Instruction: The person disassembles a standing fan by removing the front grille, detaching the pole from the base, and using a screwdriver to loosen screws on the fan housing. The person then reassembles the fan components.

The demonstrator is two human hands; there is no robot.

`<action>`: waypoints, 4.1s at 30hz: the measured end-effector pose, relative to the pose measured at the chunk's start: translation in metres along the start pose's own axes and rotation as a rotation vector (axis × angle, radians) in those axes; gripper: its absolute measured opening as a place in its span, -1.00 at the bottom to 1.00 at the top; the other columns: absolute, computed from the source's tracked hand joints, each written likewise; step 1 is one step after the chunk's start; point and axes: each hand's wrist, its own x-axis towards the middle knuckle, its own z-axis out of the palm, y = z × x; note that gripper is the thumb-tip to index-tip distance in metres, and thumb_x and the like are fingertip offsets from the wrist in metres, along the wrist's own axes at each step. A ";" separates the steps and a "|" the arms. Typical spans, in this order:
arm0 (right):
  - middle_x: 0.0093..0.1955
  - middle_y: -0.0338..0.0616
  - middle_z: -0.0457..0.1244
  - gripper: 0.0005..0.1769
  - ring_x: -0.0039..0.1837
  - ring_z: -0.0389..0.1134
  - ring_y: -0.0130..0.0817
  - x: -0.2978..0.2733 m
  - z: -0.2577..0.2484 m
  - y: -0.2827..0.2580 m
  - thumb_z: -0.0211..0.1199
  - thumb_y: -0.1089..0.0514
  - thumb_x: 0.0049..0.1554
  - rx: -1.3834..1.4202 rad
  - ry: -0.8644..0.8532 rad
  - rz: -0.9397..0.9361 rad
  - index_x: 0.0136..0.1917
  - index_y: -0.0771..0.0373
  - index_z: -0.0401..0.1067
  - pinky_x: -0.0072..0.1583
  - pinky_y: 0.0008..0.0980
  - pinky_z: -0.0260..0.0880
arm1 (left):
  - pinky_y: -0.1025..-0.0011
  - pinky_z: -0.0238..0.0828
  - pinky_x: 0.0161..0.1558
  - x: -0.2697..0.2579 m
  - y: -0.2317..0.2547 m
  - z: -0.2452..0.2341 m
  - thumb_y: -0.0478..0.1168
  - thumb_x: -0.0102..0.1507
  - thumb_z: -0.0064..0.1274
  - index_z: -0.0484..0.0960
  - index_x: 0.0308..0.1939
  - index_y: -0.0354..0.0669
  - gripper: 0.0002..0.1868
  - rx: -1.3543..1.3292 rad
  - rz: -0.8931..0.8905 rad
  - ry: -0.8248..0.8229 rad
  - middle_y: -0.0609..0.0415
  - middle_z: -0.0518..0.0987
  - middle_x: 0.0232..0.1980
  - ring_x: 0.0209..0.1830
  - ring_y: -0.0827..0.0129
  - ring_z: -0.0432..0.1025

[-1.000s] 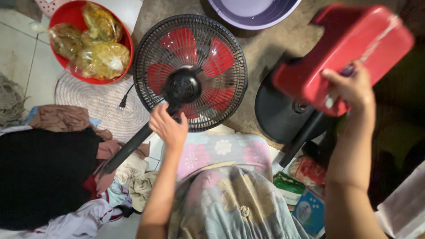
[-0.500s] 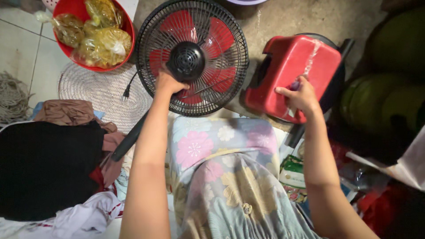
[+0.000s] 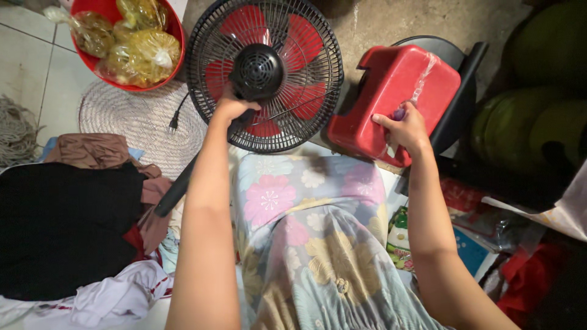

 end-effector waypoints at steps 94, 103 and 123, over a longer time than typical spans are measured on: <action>-0.30 -0.41 0.16 -0.90 -0.36 0.08 -0.64 -0.016 -0.054 0.022 0.29 0.19 0.38 0.676 0.239 -0.237 0.01 0.18 0.41 -0.34 -0.57 0.01 | 0.15 0.39 0.17 -0.152 0.237 -0.033 0.19 -0.19 0.50 0.48 0.32 0.00 0.03 0.714 0.064 -0.358 -0.16 0.63 0.12 0.12 0.01 0.51; -0.21 -0.23 0.13 -0.80 -0.25 0.18 -0.46 0.009 -0.083 0.059 0.26 0.34 0.46 0.990 0.420 -0.461 0.05 0.26 0.25 -0.22 -0.48 0.16 | -0.01 0.11 0.39 -0.196 0.255 -0.066 0.05 -0.22 0.52 0.36 0.55 -0.14 0.27 0.823 0.574 -0.131 -0.26 0.30 0.43 0.43 -0.18 0.16; -0.45 -0.15 -0.03 -0.66 -0.53 -0.07 -0.42 0.022 -0.102 -0.011 0.08 0.25 0.19 1.252 0.015 -0.911 -0.34 0.22 0.01 -0.46 -0.38 0.03 | -0.27 -0.18 0.54 -0.149 0.259 0.236 -0.03 0.24 0.25 0.41 0.42 -0.15 -0.29 0.704 0.651 0.271 -0.30 0.15 0.52 0.57 -0.23 0.00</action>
